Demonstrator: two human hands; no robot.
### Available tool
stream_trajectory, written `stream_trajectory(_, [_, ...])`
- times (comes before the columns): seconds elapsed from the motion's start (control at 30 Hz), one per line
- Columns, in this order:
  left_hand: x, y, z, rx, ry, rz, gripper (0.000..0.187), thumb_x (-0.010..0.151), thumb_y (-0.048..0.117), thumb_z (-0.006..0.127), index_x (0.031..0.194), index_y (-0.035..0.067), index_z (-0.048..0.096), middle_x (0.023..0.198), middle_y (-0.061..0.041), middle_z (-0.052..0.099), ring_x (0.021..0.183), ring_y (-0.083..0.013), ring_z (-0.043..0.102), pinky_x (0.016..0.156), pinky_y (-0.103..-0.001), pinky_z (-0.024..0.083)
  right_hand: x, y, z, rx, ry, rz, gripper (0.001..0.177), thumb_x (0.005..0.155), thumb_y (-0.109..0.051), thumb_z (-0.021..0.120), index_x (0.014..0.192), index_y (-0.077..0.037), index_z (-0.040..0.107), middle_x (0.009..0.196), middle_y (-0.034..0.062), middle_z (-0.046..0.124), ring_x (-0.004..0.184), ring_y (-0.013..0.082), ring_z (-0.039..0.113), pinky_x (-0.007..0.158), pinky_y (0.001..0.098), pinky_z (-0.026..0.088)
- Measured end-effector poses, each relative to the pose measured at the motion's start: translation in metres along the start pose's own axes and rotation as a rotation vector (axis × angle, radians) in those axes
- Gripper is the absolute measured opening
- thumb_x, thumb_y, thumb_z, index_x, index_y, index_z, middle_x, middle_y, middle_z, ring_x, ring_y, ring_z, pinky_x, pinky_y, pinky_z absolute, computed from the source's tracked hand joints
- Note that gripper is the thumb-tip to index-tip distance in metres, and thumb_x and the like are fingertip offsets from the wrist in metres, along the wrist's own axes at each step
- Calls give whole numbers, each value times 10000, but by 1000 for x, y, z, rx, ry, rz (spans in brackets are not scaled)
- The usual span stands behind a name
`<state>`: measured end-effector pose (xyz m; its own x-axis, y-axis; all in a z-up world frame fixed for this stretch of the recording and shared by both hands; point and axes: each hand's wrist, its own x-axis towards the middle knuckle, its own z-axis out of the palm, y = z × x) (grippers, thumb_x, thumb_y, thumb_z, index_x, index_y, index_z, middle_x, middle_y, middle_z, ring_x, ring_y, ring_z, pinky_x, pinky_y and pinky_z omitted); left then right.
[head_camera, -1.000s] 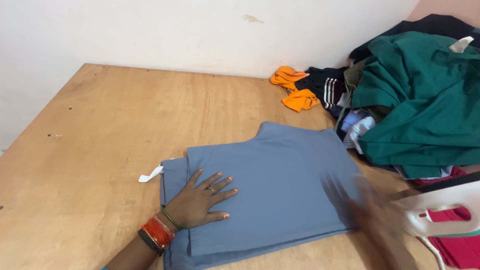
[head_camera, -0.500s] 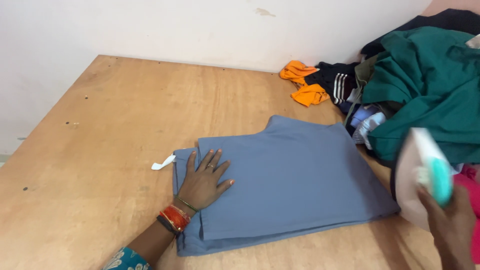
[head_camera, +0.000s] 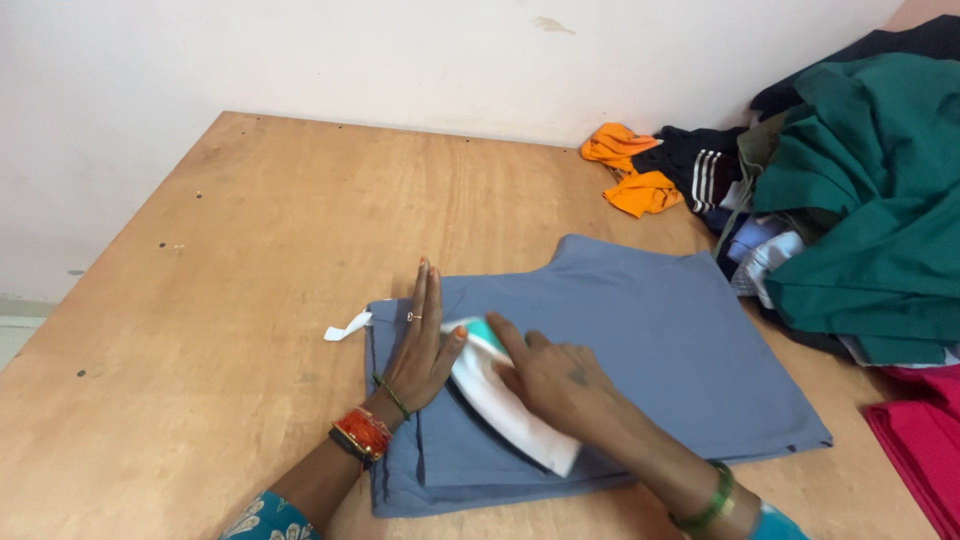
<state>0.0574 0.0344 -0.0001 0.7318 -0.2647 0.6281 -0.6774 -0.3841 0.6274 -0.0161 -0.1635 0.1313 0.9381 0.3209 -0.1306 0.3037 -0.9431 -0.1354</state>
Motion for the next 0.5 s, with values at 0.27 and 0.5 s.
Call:
stream_trajectory(0.27, [1,1,8,184,-206,-157,899,969,480,484,1602,-26,96,1701,-247,17,1572,-417,38,1239,-456,186,43,14,5,-87,188,160,621,1027,-345,461,1610,-328,246,1049,239,666,825,433,706,719,561,556])
stream_trajectory(0.5, [11,36,4,788,-536,-411,650,971,569,449,1534,257,366,1684,-55,117,1566,-325,-24,1105,-814,-30,81,68,6,-77,337,229,565,1024,-335,456,1574,-307,330,1055,235,683,900,436,694,777,585,535])
